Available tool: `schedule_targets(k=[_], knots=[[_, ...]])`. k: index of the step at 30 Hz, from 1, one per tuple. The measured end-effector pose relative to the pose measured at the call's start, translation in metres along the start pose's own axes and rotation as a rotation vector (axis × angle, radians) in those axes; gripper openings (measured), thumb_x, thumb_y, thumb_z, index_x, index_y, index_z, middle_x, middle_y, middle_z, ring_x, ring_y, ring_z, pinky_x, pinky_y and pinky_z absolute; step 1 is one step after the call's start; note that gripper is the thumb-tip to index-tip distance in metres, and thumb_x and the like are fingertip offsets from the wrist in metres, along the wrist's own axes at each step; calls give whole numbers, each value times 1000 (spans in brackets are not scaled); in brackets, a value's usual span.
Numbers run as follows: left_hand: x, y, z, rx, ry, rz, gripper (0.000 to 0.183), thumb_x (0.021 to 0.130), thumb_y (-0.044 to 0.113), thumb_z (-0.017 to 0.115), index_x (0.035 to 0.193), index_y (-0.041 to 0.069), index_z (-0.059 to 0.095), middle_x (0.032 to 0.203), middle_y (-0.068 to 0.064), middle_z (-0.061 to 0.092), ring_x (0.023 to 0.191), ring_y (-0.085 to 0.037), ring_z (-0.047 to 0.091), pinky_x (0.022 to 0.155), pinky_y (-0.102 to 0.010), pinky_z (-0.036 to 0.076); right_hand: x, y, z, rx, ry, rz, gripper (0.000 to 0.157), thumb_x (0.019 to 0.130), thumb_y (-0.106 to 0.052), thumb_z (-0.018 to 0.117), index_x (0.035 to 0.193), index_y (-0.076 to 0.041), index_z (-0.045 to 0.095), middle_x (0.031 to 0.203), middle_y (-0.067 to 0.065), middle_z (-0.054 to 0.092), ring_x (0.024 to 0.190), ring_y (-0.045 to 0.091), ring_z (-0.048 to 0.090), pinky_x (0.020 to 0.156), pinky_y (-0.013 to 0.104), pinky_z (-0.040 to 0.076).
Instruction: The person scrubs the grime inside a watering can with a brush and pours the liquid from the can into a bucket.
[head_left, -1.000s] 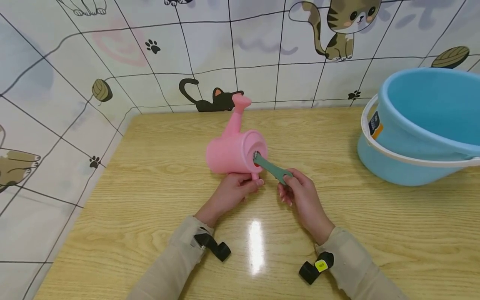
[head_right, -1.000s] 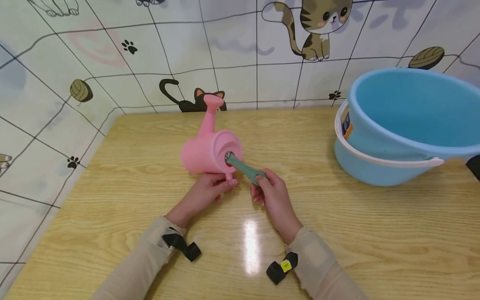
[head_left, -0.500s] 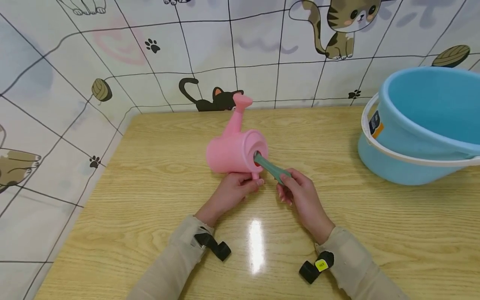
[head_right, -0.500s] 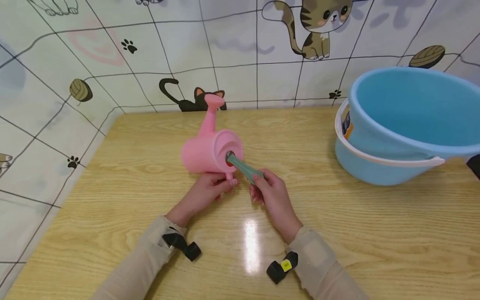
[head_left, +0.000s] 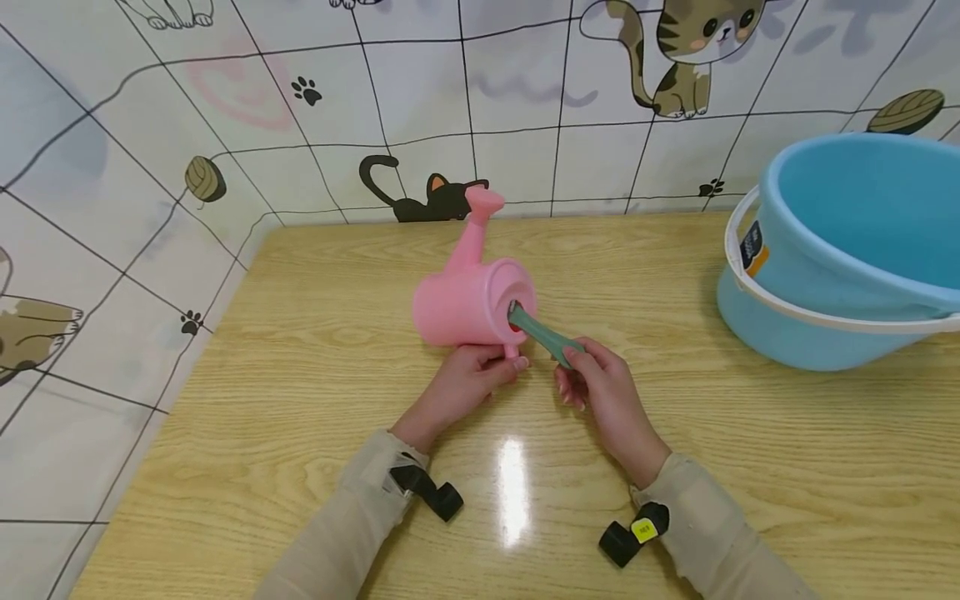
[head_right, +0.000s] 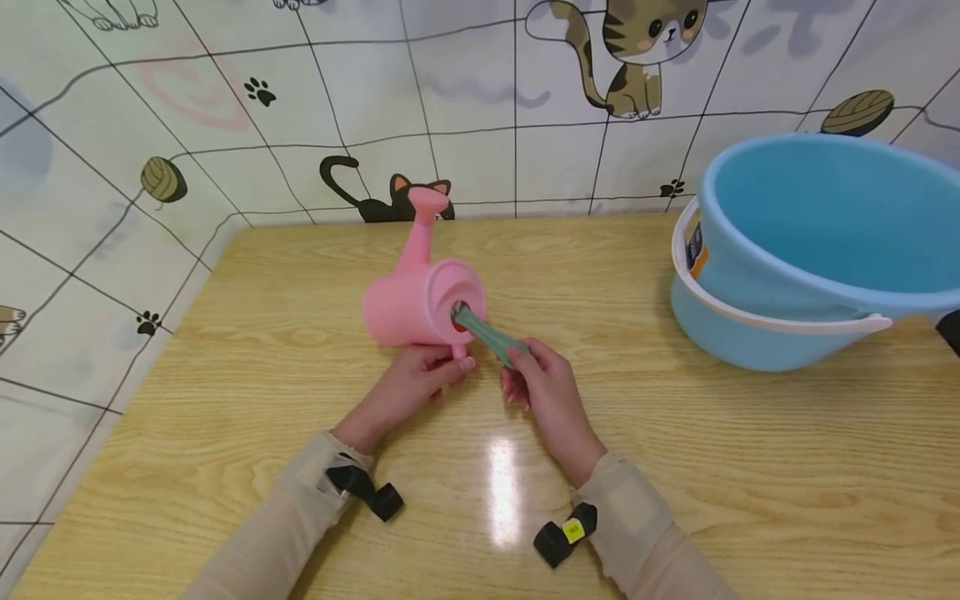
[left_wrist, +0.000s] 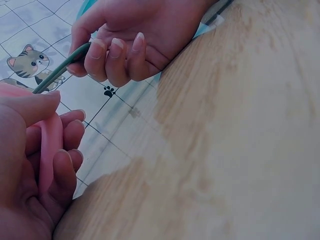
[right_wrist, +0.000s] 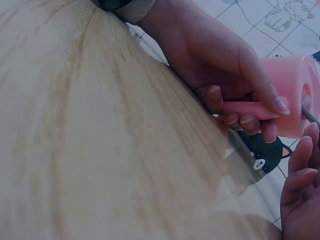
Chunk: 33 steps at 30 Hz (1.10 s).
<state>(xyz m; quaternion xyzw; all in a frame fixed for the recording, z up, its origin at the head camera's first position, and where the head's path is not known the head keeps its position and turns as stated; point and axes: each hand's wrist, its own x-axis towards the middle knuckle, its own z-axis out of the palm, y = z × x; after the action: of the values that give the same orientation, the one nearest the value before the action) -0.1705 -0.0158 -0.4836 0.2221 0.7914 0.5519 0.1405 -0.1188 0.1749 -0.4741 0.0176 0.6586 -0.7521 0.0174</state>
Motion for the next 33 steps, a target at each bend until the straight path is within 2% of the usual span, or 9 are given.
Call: schedule_targets(k=[12,26,33], knots=[[1,0,1,-17,2,12,31,85,41,58,85,11,61,72,-4,58,52,-14,45,44,-26,40,2,-2,0,59,53,15,33,96,-18,40,99,14,46,63,4,51,52,11,44,42,21,36],[2,0,0,-32,6,26,29,85,39,59,84,10,61,72,-4,58,50,-15,43,43,-26,38,2,-3,-1,101,104,23,32,96,-19,40,95,12,46,60,3,48,49,11,41,41,20,34],[2,0,0,-28,7,27,29,85,39,59,85,10,61,74,-4,59,51,-15,43,43,-26,39,2,-3,0,133,142,24,25,95,-18,41,87,5,47,58,3,47,48,11,39,40,20,32]])
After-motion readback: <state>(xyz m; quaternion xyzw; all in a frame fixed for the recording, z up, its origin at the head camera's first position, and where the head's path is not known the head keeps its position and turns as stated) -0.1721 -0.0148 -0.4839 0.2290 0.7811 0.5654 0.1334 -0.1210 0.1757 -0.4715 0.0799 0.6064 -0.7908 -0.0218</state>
